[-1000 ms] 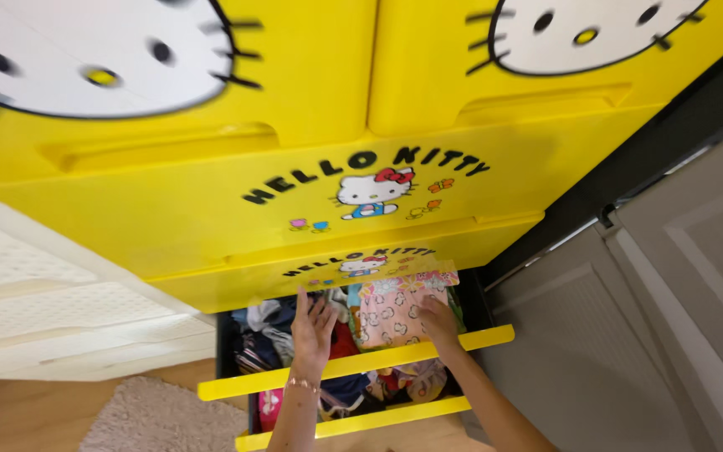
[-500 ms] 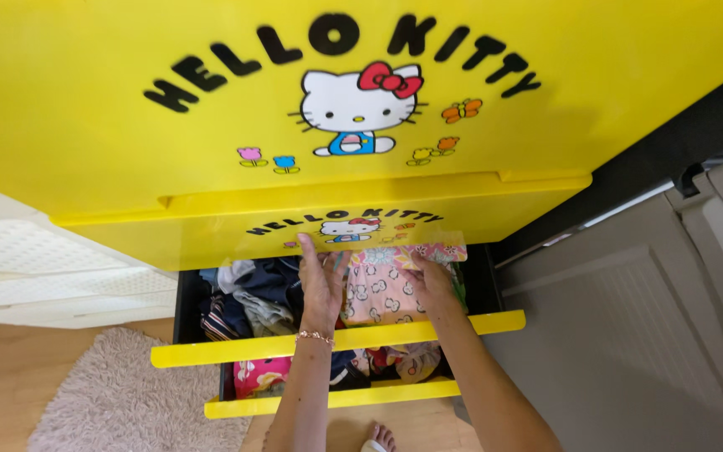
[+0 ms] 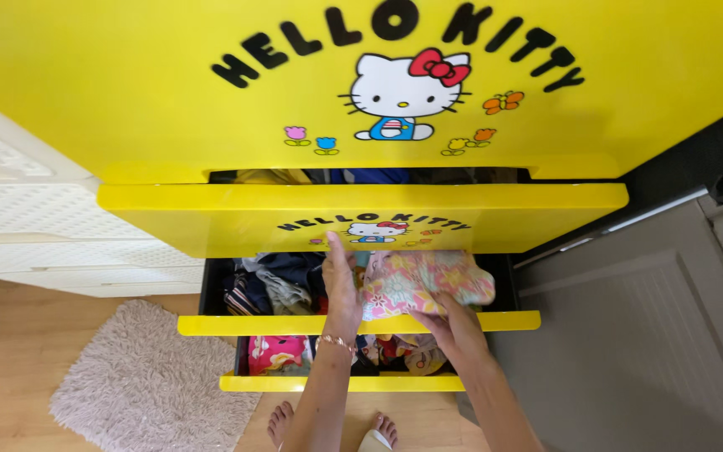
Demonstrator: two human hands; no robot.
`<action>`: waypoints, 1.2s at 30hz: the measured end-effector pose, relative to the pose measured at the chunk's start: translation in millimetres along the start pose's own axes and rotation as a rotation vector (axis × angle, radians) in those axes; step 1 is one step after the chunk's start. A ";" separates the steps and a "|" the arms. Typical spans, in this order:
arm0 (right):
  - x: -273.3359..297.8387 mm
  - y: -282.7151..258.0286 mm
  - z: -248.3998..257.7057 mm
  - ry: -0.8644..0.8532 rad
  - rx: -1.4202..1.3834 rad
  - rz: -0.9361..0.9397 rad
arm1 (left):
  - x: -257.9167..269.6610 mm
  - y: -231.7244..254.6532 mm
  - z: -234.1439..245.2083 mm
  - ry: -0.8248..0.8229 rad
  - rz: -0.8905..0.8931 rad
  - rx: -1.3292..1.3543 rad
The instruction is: The person opens and closes multiple drawers in a white plastic dresser and a yellow Hello Kitty dresser. They briefly adjust folded clothes inside the drawers before closing them.
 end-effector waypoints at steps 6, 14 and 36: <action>71.0 8.1 -37.5 -0.120 -0.227 -0.001 | 73.1 27.8 27.0 0.044 0.571 -0.461; 91.7 65.5 -97.1 -0.182 -0.180 -0.293 | 52.4 102.8 78.1 -0.256 0.253 -0.130; 40.0 32.1 -206.5 -0.079 1.477 0.937 | 17.9 183.7 157.3 0.155 -0.592 -1.270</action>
Point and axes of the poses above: each hand's wrist, its own x-axis away from the middle knuckle, its own z-axis out of the back of the hand, y = z × x, the point moved 4 cm from there along -x, towards the middle knuckle, and after that the axes turned 2 degrees about z, right-handed, at the moved point
